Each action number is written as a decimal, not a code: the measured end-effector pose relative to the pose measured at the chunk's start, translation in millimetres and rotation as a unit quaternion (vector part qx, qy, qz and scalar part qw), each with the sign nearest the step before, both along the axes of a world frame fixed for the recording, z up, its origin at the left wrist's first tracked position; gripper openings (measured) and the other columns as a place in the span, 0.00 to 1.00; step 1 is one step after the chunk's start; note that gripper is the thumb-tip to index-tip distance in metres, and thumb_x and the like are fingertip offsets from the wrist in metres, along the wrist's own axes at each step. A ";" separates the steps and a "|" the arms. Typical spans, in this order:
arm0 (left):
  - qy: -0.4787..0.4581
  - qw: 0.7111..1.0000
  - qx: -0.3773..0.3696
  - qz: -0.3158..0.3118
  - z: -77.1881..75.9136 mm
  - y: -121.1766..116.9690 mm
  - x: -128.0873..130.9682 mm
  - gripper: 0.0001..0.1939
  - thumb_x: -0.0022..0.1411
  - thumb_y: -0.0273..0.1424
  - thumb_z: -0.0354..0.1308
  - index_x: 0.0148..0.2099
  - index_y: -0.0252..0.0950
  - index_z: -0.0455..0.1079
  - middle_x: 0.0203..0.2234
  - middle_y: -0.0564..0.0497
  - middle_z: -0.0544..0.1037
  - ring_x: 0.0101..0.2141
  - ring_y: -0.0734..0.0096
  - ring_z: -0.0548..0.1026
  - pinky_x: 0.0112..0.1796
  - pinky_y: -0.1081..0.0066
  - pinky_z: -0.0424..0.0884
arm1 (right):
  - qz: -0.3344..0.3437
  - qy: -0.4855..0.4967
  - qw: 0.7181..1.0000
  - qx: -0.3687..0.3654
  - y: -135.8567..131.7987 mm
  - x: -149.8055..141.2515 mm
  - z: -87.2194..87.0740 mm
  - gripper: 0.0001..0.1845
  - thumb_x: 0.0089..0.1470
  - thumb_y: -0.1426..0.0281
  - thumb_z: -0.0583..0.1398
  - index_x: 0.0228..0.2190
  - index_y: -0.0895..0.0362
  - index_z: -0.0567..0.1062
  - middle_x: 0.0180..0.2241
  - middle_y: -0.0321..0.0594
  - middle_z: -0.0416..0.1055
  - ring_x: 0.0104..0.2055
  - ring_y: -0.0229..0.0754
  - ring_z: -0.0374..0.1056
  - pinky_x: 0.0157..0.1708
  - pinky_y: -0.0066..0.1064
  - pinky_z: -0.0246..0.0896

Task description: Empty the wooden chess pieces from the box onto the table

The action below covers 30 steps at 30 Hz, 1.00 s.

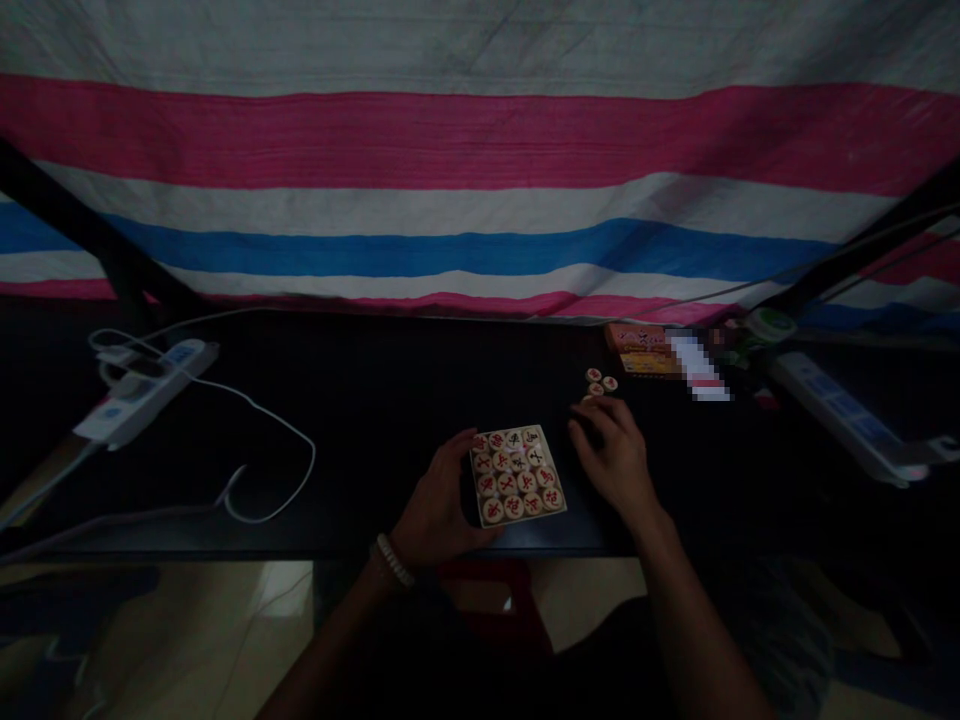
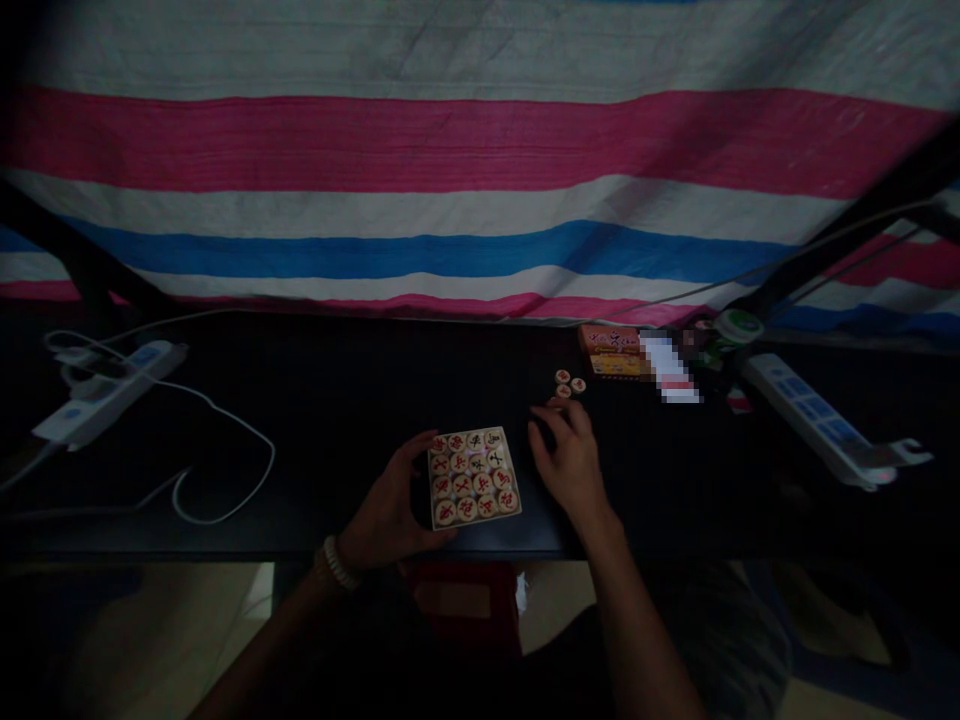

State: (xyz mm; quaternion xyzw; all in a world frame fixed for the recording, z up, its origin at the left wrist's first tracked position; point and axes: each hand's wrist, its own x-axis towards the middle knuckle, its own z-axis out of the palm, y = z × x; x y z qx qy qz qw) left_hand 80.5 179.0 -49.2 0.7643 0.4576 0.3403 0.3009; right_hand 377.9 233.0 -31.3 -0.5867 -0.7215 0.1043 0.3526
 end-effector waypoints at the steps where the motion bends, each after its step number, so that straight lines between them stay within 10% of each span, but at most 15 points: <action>1: 0.002 1.000 0.002 -0.001 -0.3 0.1 -0.1 0.61 0.45 0.33 0.80 0.73 0.44 0.47 0.69 0.35 0.62 0.65 0.38 0.68 0.57 0.41 0.74 | 0.061 0.010 0.997 -0.037 -8.5 -6.6 8.2 0.15 0.67 0.63 0.61 0.51 0.53 0.81 0.52 0.49 0.73 0.55 0.52 0.73 0.58 0.47 0.71; 5: 0.005 1.000 0.004 -0.003 -0.8 0.6 -0.9 0.62 0.45 0.34 0.80 0.73 0.44 0.47 0.69 0.34 0.62 0.65 0.37 0.68 0.56 0.42 0.75 | 0.219 -0.002 0.958 -0.183 -34.1 -24.1 30.5 0.12 0.67 0.70 0.62 0.50 0.50 0.81 0.50 0.42 0.77 0.52 0.46 0.74 0.54 0.41 0.72; 19: 0.009 1.000 0.002 -0.005 -2.6 0.9 -1.8 0.63 0.44 0.34 0.81 0.73 0.44 0.46 0.69 0.35 0.62 0.65 0.37 0.67 0.57 0.42 0.74 | 0.205 -0.012 0.954 -0.220 -34.8 -31.8 42.4 0.11 0.64 0.74 0.63 0.47 0.53 0.81 0.45 0.41 0.78 0.44 0.43 0.76 0.44 0.35 0.72; 30: 0.006 1.000 -0.016 0.000 -0.6 0.5 -0.6 0.62 0.45 0.33 0.80 0.73 0.45 0.46 0.70 0.35 0.60 0.66 0.37 0.66 0.58 0.40 0.73 | -0.061 -0.018 0.998 -0.016 0.3 21.5 -15.8 0.16 0.67 0.61 0.59 0.42 0.57 0.84 0.52 0.54 0.72 0.48 0.53 0.75 0.50 0.49 0.74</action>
